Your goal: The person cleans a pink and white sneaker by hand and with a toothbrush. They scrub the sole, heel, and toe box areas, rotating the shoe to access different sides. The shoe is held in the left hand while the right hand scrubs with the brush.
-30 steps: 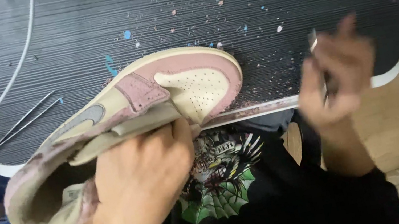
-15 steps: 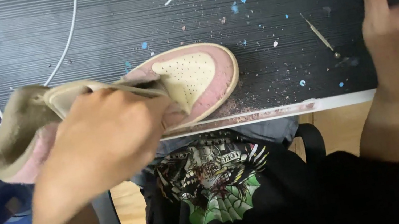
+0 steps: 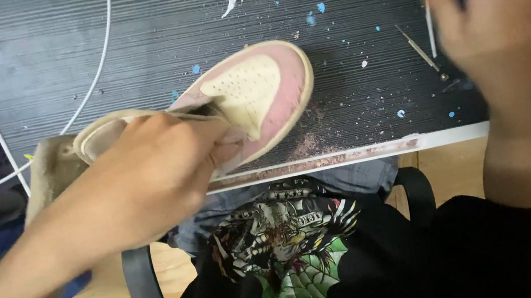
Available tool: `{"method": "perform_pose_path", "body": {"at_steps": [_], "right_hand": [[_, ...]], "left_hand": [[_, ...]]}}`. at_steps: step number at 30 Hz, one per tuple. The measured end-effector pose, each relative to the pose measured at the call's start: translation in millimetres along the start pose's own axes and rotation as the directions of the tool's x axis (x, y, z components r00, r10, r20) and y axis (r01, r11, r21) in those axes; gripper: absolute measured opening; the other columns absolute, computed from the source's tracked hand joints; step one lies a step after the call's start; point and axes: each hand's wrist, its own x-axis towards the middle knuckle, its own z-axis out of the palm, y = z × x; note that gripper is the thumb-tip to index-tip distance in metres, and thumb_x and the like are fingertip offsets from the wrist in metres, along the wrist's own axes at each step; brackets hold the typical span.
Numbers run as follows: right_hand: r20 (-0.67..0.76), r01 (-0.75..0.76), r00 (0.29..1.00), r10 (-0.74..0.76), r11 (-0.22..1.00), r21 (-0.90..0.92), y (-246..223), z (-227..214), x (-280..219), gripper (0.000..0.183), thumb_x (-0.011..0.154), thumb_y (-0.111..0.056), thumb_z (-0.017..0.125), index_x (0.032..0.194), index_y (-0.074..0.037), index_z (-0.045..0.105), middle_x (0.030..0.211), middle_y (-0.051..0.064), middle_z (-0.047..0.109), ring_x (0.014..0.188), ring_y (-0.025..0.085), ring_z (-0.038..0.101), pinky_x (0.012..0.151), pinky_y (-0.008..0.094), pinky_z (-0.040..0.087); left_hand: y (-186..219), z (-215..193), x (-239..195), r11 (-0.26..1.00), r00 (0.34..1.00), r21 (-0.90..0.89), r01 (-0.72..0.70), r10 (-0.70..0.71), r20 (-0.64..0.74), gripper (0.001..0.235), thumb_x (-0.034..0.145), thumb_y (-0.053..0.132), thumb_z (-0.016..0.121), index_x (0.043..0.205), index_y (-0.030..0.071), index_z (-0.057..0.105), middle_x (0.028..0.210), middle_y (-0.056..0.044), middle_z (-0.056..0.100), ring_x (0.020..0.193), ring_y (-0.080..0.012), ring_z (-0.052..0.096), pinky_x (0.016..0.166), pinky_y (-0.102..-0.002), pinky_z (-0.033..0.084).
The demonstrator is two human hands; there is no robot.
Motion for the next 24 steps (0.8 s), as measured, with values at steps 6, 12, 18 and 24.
{"method": "perform_pose_path", "body": {"at_steps": [6,12,18,24], "right_hand": [[0.178,-0.025,0.983,0.039,0.997,-0.078,-2,7,12,0.016,0.118,-0.017,0.069,0.11,-0.004,0.065,0.111,0.015,0.063,0.103,0.038,0.057,0.082,0.048,0.039],[0.062,-0.034,0.998,0.033,0.999,0.023,-33,-14,14,0.014,0.125,-0.002,0.069,0.113,0.002,0.064,0.103,0.015,0.062,0.096,0.035,0.055,0.088,0.046,0.039],[0.163,-0.21,0.974,0.159,0.903,0.375,-82,-26,1,0.008,0.115,0.009,0.058,0.123,0.011,0.058,0.091,0.015,0.071,0.064,0.023,0.063,0.05,0.035,0.042],[-0.001,0.081,0.996,-0.09,0.892,0.445,-114,-37,20,0.064,0.111,-0.039,0.035,0.123,0.008,0.076,0.087,0.011,0.042,0.063,0.019,0.038,0.057,0.034,0.03]], "left_hand": [[-9,-9,-5,0.998,0.99,-0.056,-0.027,0.02,-0.136,0.043,0.108,0.033,0.05,0.072,0.011,0.051,0.052,-0.008,0.047,0.051,-0.0289,0.042,0.06,-0.043,0.038],[-7,-11,-2,0.993,0.999,-0.115,-0.006,0.0,-0.055,0.032,0.106,0.019,0.048,0.076,0.014,0.059,0.053,-0.001,0.05,0.048,-0.0188,0.052,0.06,-0.037,0.049],[-13,-6,3,0.988,0.996,-0.14,-0.065,0.056,-0.065,0.024,0.095,0.006,0.047,0.078,0.011,0.062,0.058,-0.001,0.058,0.051,-0.0199,0.06,0.057,-0.038,0.051],[-15,-2,4,0.978,0.991,-0.176,-0.109,0.094,-0.092,0.028,0.103,0.013,0.052,0.077,0.011,0.061,0.06,0.0,0.057,0.052,-0.0198,0.058,0.056,-0.039,0.05]]}}
